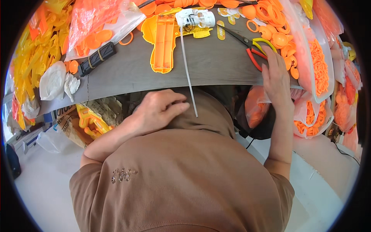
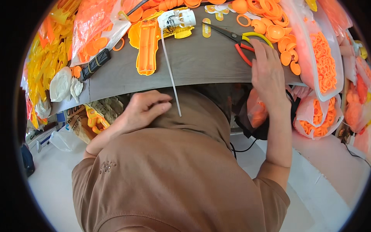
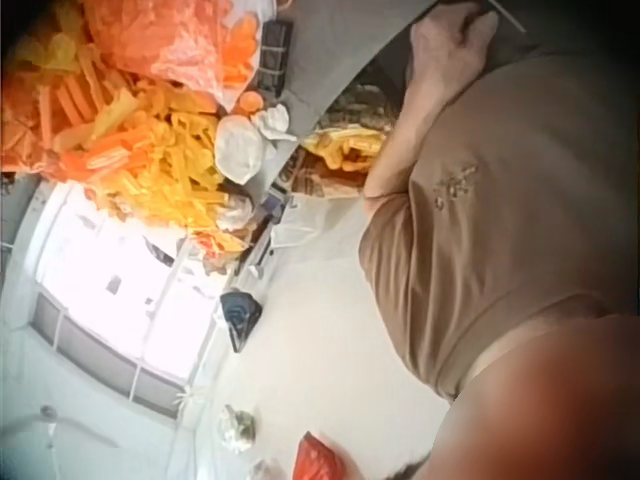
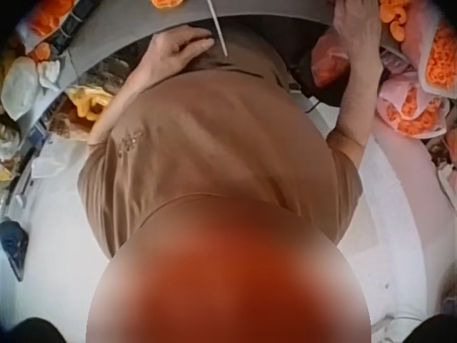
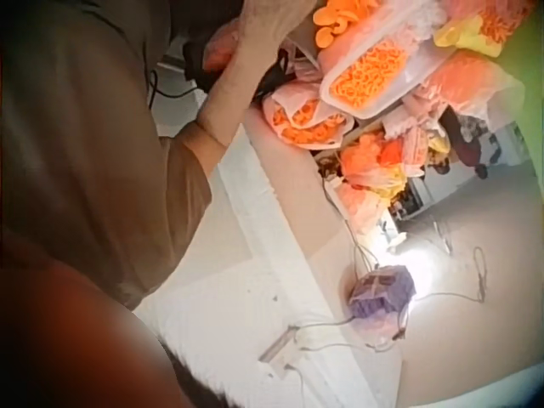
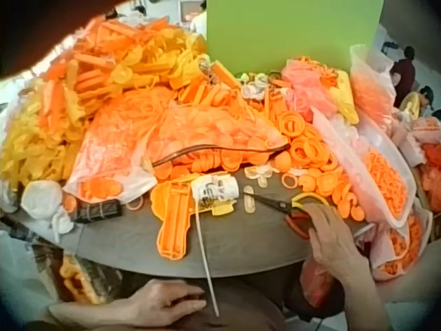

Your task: Assembling components of a yellow and orange plastic toy gun at a workbench.

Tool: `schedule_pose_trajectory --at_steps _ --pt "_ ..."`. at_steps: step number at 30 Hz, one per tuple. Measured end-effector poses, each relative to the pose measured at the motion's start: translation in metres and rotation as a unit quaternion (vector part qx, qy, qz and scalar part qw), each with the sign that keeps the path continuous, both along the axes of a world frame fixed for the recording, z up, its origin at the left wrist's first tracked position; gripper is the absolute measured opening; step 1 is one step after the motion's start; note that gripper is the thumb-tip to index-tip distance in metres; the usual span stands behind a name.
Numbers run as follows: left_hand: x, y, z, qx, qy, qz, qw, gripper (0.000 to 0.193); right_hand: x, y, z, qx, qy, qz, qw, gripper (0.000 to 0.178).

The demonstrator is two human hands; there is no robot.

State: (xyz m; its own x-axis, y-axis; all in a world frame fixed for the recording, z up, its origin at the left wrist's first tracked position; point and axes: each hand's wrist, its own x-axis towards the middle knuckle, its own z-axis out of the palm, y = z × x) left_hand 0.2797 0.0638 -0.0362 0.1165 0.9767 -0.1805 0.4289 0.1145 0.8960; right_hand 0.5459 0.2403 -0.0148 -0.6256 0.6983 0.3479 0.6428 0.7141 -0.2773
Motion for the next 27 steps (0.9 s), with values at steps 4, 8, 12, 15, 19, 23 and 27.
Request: schedule_pose_trajectory --at_steps 4,8,12,15,19,23,27 --pt "0.016 0.004 -0.007 -0.031 -0.029 0.020 0.999 0.029 0.005 0.023 -0.002 -0.013 -0.116 0.035 0.993 0.043" --pt "0.022 0.014 -0.011 -0.138 -0.097 0.037 0.985 0.026 0.000 0.027 0.006 -0.121 -0.122 -0.002 0.985 0.040" --pt "0.024 0.014 -0.023 -0.117 -0.155 0.039 0.980 0.024 0.009 0.002 0.014 -0.199 -0.022 -0.063 0.978 0.040" --pt "0.024 0.018 -0.021 -0.121 -0.156 0.020 0.980 0.025 0.029 -0.015 0.006 -0.289 0.116 -0.124 0.942 0.047" --pt "0.022 0.021 -0.023 -0.138 -0.146 0.013 0.980 0.024 0.023 -0.056 0.011 -0.459 0.005 0.093 0.884 0.072" --pt "0.024 0.021 -0.030 -0.124 -0.164 0.000 0.979 0.024 0.012 -0.088 -0.019 -0.627 0.094 0.062 0.771 0.090" --pt "0.023 0.022 -0.027 -0.132 -0.157 -0.008 0.979 0.024 -0.008 -0.096 -0.026 -0.602 0.064 0.075 0.792 0.090"
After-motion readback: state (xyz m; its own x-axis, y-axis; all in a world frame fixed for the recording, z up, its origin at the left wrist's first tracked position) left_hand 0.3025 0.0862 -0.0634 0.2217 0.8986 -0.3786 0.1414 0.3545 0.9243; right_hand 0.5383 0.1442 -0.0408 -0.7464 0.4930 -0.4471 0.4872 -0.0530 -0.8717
